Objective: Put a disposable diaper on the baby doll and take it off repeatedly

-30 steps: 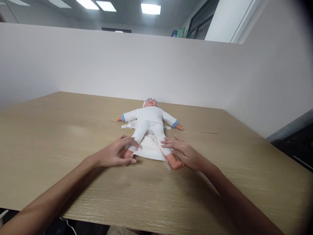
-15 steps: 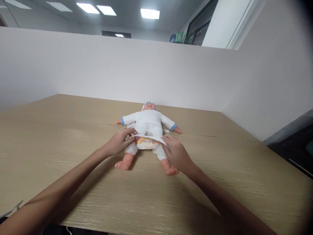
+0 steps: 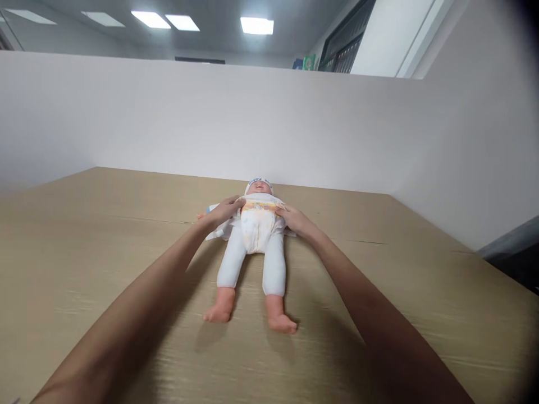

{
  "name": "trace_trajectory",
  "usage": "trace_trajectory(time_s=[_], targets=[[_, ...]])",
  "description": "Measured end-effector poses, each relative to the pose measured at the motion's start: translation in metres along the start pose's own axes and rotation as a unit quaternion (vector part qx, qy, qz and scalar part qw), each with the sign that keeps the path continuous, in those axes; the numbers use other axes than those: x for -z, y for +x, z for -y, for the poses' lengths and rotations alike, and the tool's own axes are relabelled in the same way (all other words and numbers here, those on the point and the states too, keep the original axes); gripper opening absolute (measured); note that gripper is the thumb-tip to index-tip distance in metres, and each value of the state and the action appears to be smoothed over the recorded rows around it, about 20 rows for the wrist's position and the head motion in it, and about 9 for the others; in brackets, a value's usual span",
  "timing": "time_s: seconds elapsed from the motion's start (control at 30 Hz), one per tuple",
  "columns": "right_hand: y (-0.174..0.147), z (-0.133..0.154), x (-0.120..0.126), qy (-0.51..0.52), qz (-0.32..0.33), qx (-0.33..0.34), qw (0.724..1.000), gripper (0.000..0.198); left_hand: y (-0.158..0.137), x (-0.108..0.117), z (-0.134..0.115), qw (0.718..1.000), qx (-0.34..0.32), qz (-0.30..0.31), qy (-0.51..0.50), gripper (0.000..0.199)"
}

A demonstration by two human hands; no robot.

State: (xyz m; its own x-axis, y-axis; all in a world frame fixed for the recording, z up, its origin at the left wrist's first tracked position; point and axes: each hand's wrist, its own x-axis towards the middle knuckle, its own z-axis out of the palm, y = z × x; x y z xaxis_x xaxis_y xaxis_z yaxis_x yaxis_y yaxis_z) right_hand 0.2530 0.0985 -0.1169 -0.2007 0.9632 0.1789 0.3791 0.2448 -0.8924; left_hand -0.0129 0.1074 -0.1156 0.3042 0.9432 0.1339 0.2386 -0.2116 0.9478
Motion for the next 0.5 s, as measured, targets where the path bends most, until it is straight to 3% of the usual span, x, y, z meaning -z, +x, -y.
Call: trace_trajectory(time_s=[0.2, 0.3, 0.5], targets=[[0.017, -0.029, 0.004, 0.124, 0.093, -0.074, 0.985, 0.037, 0.015, -0.002, 0.028, 0.995, 0.045, 0.043, -0.077, 0.061], [0.018, -0.040, 0.006, 0.163, 0.076, -0.113, 0.977, 0.040, 0.015, -0.001, 0.029, 0.993, 0.056, 0.050, -0.088, 0.063], [0.010, -0.044, 0.002, 0.157, 0.054, -0.110, 0.980, 0.048, 0.005, -0.002, 0.023, 0.992, 0.100, 0.011, -0.077, 0.067]])
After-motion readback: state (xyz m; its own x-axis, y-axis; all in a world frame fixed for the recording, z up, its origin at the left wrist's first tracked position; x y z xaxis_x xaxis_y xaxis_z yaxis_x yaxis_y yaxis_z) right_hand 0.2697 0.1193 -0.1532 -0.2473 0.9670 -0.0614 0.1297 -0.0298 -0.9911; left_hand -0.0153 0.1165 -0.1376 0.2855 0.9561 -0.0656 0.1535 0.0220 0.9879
